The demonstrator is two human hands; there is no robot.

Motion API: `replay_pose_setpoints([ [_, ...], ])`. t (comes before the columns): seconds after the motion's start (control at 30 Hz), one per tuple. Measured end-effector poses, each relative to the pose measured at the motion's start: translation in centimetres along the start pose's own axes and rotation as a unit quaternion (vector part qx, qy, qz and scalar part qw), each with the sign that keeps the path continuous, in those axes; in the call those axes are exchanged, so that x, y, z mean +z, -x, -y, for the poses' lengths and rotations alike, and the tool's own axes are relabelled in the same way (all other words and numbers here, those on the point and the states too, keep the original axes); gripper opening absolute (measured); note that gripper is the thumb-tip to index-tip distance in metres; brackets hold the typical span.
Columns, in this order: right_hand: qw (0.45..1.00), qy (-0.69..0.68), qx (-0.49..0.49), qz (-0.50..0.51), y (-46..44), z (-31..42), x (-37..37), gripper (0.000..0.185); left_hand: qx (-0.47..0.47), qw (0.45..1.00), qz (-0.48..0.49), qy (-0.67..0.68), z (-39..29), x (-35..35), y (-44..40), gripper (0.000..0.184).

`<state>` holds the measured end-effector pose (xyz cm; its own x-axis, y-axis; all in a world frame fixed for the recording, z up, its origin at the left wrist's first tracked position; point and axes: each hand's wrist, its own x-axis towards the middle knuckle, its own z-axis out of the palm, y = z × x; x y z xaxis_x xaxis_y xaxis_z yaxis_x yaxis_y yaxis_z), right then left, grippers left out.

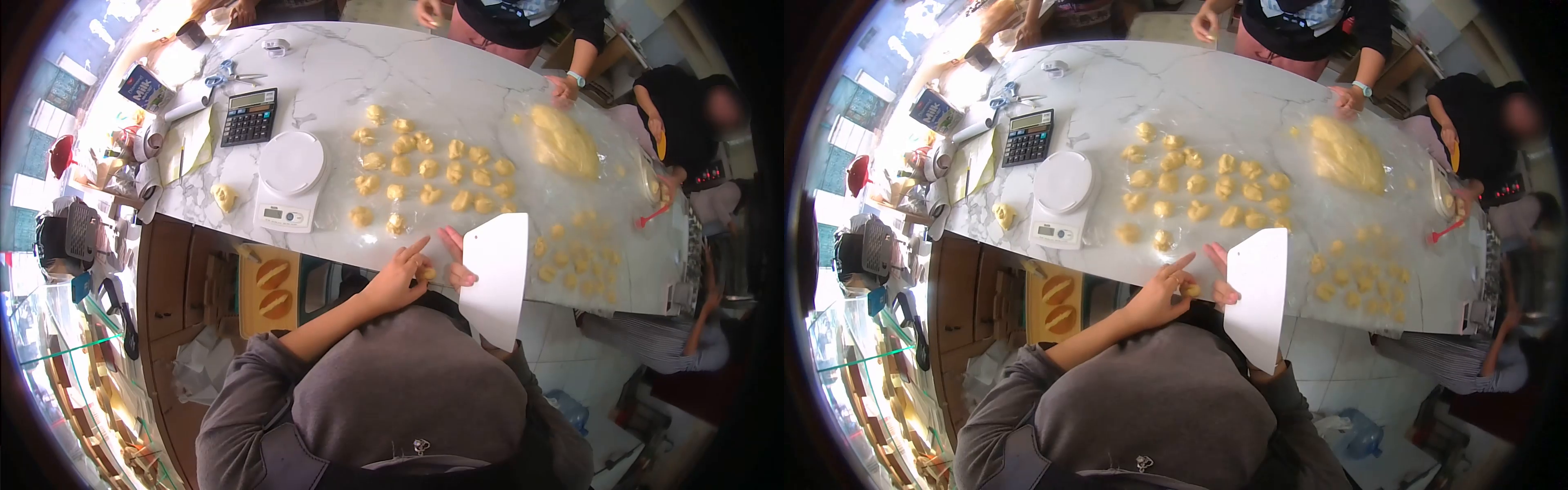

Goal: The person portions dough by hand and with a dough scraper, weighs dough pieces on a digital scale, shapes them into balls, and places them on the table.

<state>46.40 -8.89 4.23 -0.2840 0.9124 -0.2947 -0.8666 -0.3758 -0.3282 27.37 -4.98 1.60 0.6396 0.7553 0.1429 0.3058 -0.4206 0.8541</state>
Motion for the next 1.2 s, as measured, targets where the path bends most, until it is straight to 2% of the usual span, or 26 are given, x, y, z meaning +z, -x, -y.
replay_pose_setpoints([
  [0.1, 0.999, -0.036, -0.005, 0.005, 0.2, 1.1, 1.9, 0.067, 0.040, 0.991, -0.131, -0.013, -0.6, 0.5, -1.0, 0.030],
  [0.2, 0.999, 0.001, 0.010, 0.036, 0.1, 2.0, 1.7, 0.068, 0.074, 0.977, -0.182, -0.086, -0.3, 0.9, -2.8, 0.030],
  [0.3, 1.000, -0.004, 0.006, 0.025, 0.2, 2.2, 2.2, 0.070, 0.104, 0.959, -0.215, -0.153, 0.4, 1.1, -4.5, 0.027],
  [0.4, 1.000, -0.008, 0.001, 0.025, 0.2, 2.0, 1.8, 0.070, 0.097, 0.954, -0.183, -0.217, 0.9, 1.7, -4.4, 0.024],
  [0.6, 0.996, -0.054, 0.001, 0.068, 0.0, 2.3, 1.5, 0.071, 0.066, 0.949, -0.182, -0.248, 1.3, 2.6, -3.9, 0.027],
  [0.7, 0.997, -0.046, 0.008, 0.066, 0.4, 2.3, 1.6, 0.072, 0.080, 0.930, -0.203, -0.294, 1.3, 2.0, -4.5, 0.032],
  [0.9, 0.997, -0.054, 0.043, 0.036, 1.1, 1.3, 0.9, 0.071, 0.032, 0.940, -0.213, -0.263, 0.9, 0.7, -3.1, 0.044],
  [1.0, 0.996, -0.052, 0.051, 0.044, 1.1, 1.5, 0.4, 0.070, 0.042, 0.927, -0.269, -0.259, 1.7, -0.3, -1.9, 0.046],
  [1.13, 0.996, -0.058, 0.048, 0.049, 1.2, 1.7, 0.2, 0.070, 0.001, 0.874, -0.317, -0.369, 0.8, -3.9, -2.5, 0.028],
  [1.2, 0.996, -0.070, 0.041, 0.038, 1.3, 1.6, 0.2, 0.071, 0.020, 0.877, -0.289, -0.384, 2.2, -5.5, -2.2, 0.019],
])
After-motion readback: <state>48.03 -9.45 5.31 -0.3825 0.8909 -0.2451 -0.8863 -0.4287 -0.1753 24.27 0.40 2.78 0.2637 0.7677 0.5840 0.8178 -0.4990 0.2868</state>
